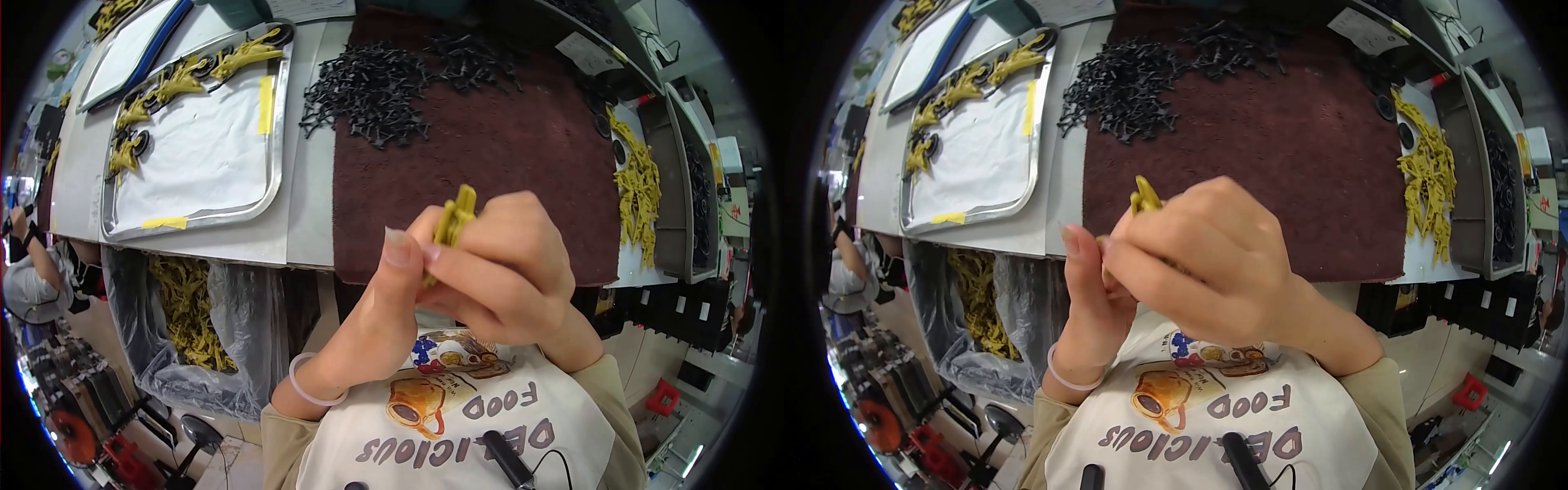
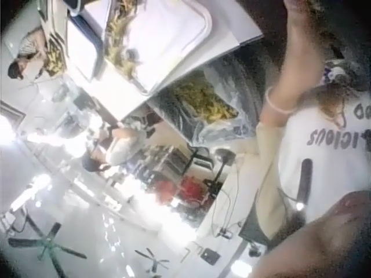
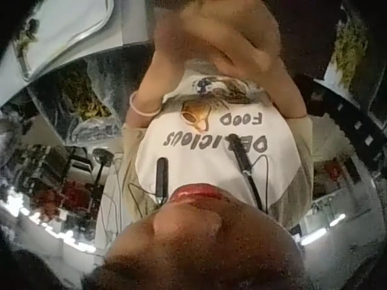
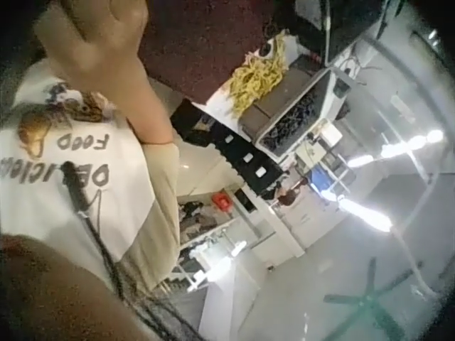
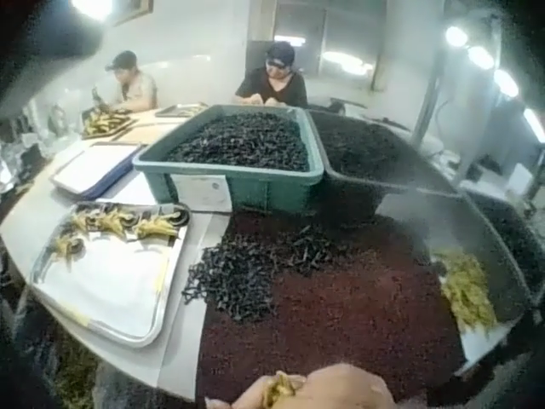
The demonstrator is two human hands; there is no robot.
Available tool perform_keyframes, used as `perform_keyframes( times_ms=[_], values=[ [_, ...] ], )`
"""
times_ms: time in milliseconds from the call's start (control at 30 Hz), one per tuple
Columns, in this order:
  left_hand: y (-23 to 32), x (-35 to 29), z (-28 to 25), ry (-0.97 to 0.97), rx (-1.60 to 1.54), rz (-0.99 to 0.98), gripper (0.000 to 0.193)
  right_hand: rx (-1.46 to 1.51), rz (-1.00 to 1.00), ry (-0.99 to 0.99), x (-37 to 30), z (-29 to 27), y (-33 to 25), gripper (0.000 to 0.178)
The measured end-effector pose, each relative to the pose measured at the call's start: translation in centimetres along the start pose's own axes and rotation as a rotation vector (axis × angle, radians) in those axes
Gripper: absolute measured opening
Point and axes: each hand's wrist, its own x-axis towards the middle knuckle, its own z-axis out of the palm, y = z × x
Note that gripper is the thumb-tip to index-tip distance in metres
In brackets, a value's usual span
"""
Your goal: The person assembles plastic toy motorcycles by hand, snapping together toy motorcycle frame halves and toy motorcycle wheels from a parts bin.
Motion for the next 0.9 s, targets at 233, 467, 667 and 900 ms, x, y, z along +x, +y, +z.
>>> perform_keyframes(
  times_ms=[233, 467, 667, 900],
  values=[
    [-1.4, 1.3, 0.7, -0.013, 0.247, 0.123, 0.075, 0.002, -0.019, 0.055, -2.1, -2.7, 0.4, 0.025],
    [-0.9, 2.0, 0.9, -0.104, 0.323, 0.084, 0.075, 0.007, 0.035, 0.106, -3.4, -3.8, 0.8, 0.028],
    [-0.2, 2.5, 2.5, -0.066, 0.167, -0.113, 0.075, 0.049, 0.089, 0.111, -3.8, -4.8, 1.0, 0.027],
    [0.0, 3.4, 0.2, 0.287, -0.022, -0.06, 0.081, 0.362, 0.354, 0.431, -5.4, -7.8, 2.0, 0.015]
  ],
)
